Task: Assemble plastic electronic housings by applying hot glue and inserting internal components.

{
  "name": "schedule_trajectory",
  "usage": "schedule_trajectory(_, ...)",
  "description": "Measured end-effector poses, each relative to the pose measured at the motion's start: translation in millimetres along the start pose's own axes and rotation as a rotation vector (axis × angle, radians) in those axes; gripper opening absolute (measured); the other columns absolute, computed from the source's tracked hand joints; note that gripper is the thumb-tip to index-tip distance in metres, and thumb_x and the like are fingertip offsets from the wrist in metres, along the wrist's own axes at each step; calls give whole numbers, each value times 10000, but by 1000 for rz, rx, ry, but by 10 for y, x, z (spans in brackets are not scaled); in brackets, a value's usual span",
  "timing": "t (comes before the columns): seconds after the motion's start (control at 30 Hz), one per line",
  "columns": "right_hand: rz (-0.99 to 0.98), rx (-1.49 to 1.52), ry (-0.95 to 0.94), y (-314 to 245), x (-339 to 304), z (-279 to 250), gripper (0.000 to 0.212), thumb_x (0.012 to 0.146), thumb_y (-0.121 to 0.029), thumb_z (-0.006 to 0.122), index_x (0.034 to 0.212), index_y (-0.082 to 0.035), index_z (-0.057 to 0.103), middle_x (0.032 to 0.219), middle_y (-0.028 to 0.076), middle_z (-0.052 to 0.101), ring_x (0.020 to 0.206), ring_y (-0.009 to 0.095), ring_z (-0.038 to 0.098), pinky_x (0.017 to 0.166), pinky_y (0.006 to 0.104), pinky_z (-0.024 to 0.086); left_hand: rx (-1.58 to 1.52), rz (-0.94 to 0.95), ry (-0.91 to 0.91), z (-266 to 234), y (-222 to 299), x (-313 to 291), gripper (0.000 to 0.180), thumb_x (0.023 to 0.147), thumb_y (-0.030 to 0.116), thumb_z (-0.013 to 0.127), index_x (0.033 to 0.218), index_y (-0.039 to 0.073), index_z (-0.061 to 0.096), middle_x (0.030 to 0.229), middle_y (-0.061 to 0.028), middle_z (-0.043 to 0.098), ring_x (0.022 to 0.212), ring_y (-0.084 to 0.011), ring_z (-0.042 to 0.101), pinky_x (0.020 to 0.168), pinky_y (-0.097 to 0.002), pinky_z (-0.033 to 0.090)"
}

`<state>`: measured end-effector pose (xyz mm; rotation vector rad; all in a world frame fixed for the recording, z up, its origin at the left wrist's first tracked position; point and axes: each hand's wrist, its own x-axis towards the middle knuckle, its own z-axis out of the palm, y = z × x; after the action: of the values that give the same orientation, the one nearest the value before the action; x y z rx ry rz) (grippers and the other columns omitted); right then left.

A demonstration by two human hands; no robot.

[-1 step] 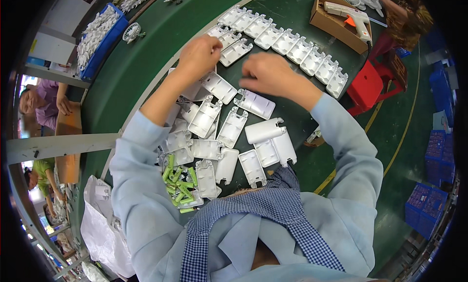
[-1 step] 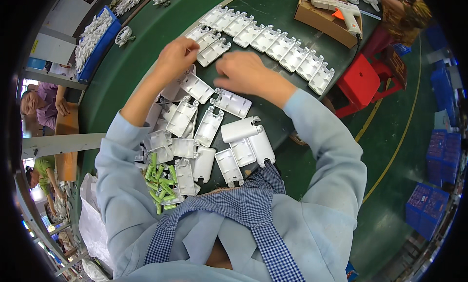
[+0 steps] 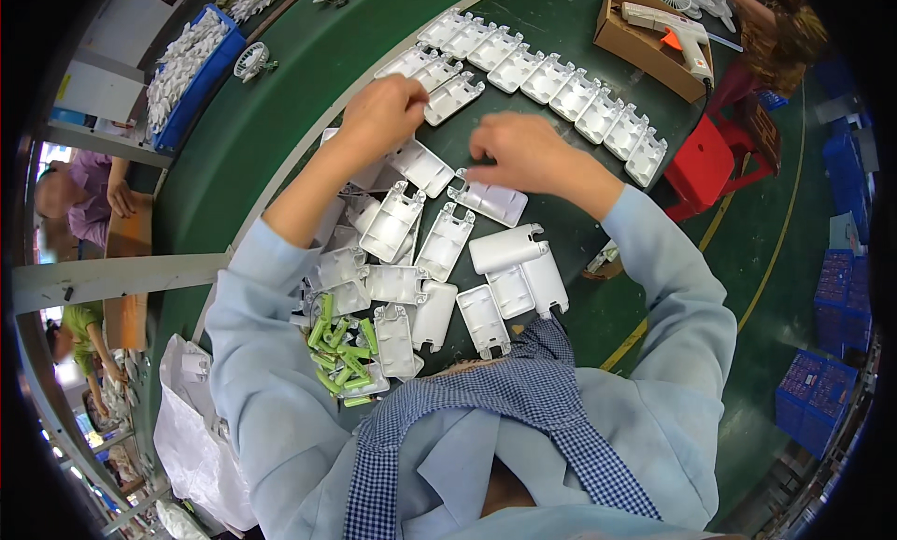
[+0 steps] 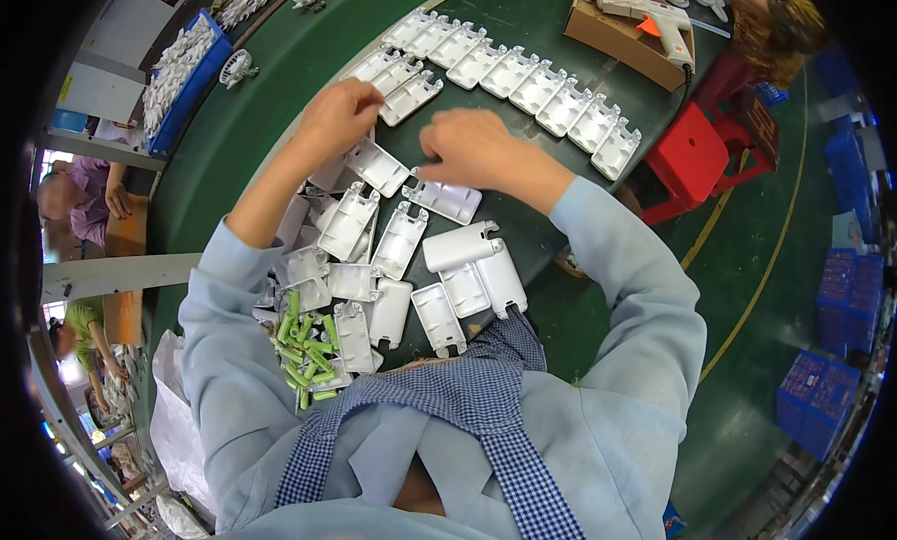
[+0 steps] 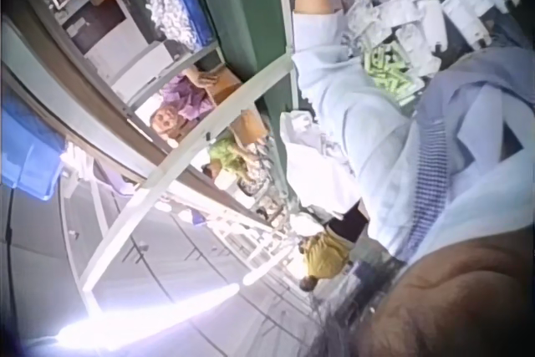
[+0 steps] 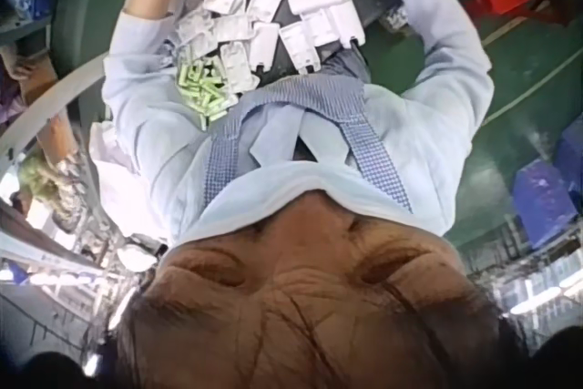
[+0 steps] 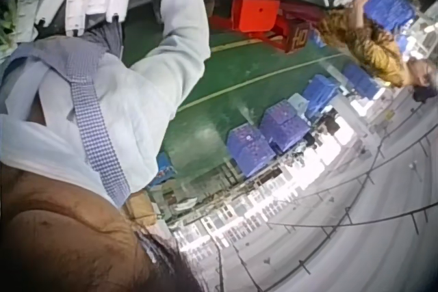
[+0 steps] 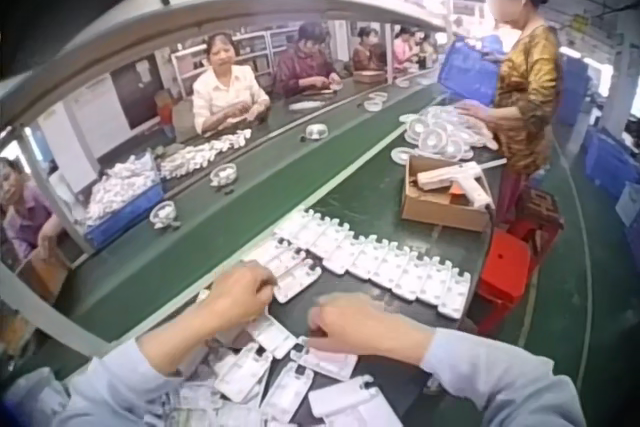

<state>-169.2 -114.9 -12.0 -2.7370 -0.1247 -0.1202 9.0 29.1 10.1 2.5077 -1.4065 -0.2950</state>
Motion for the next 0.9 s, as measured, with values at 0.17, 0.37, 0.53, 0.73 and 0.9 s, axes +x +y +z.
schedule_trajectory(0.17, 122, -30, -272, -103, -87, -30, 199, 788, -252, 645, 841, -63, 612, 788, 127, 643, 786, 336, 637, 677, 436, 503, 129, 261, -73, 4, 45, -338, 201, 733, 63, 616, 903, 94, 719, 971, -77, 609, 1027, -282, 560, 871, -373, 481)
schedule_trajectory(0.37, 383, -68, -35, 49, -273, -49, 393, 768, -143, 626, 1128, -41, 505, 856, 168, 679, 843, 356, 663, 720, 472, 519, 264, 508, 24, 76, 227, -308, 99, 677, 25, 666, 739, 103, 670, 952, -55, 585, 974, -256, 551, 792, -373, 470)
schedule_trajectory(0.53, 449, -96, 30, 71, -446, -97, 408, 774, -143, 627, 1167, -76, 538, 826, 166, 684, 811, 346, 670, 715, 460, 520, 177, 750, 204, 104, 519, 12, 114, 712, 56, 634, 790, 117, 689, 1161, -95, 596, 1115, -277, 537, 878, -372, 466)
schedule_trajectory(0.73, 459, 37, 190, 177, -518, -15, 319, 805, -181, 660, 1099, -74, 597, 732, 159, 673, 723, 344, 666, 680, 442, 521, -30, 599, 326, 120, 318, 39, 202, 729, -10, 622, 887, 89, 700, 1073, -84, 619, 1039, -282, 571, 870, -381, 485)
schedule_trajectory(0.9, 479, 311, 273, 235, -375, 25, 265, 806, -171, 658, 1011, -8, 625, 812, 203, 685, 778, 355, 671, 725, 423, 533, -86, 455, 304, -176, 4, -389, 191, 773, -2, 605, 937, 66, 678, 1055, -92, 615, 1026, -294, 574, 874, -379, 472)
